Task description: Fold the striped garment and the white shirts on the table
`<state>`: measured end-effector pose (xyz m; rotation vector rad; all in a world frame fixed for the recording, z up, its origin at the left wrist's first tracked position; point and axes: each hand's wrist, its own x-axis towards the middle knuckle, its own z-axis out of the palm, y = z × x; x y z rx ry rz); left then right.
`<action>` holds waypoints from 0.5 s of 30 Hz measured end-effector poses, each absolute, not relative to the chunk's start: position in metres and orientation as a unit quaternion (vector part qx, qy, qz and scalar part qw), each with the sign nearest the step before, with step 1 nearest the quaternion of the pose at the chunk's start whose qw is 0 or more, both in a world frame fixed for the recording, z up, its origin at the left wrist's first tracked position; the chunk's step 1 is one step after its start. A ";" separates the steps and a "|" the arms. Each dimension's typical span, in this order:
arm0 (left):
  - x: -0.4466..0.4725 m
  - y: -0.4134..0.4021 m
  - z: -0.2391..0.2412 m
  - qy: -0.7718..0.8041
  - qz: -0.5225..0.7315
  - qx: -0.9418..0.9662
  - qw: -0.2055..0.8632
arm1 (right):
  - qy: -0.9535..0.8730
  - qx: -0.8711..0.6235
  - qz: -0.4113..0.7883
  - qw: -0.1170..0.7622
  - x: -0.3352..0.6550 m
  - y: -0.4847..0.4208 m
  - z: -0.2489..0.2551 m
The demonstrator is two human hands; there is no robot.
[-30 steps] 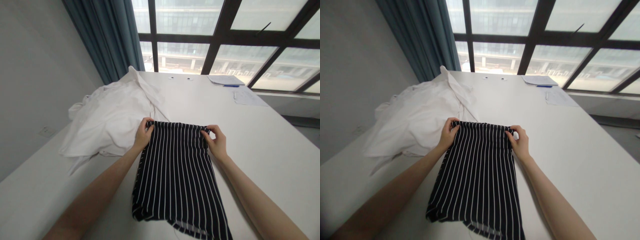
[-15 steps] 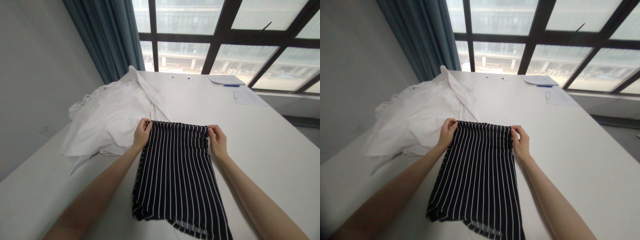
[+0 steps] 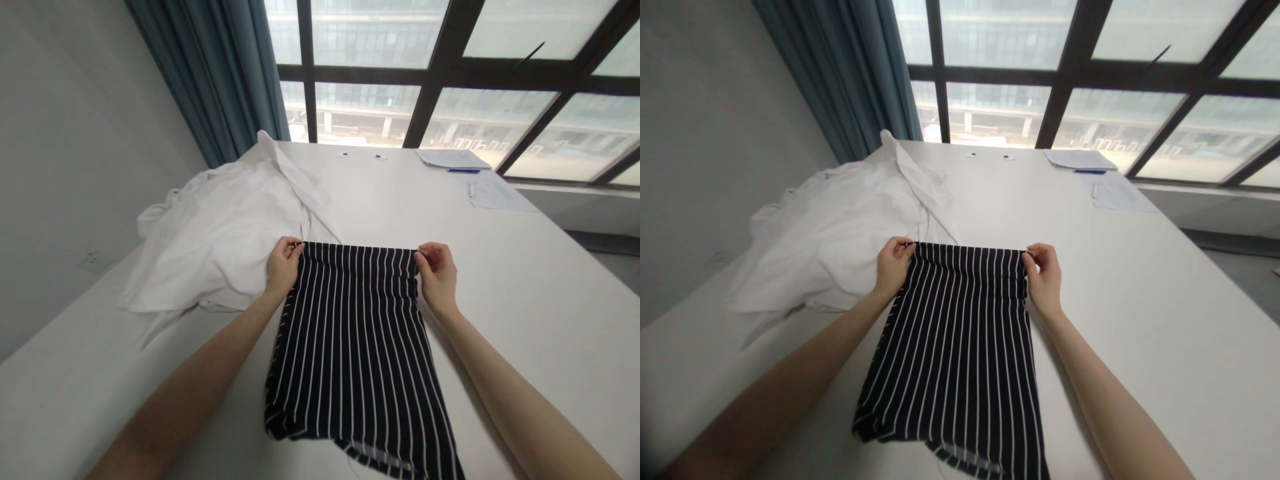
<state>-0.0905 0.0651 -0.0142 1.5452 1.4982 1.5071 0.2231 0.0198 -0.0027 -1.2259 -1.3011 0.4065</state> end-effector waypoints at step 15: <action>-0.091 0.062 -0.009 0.523 0.527 0.625 0.242 | -0.568 -0.584 0.264 0.516 0.228 0.019 -0.014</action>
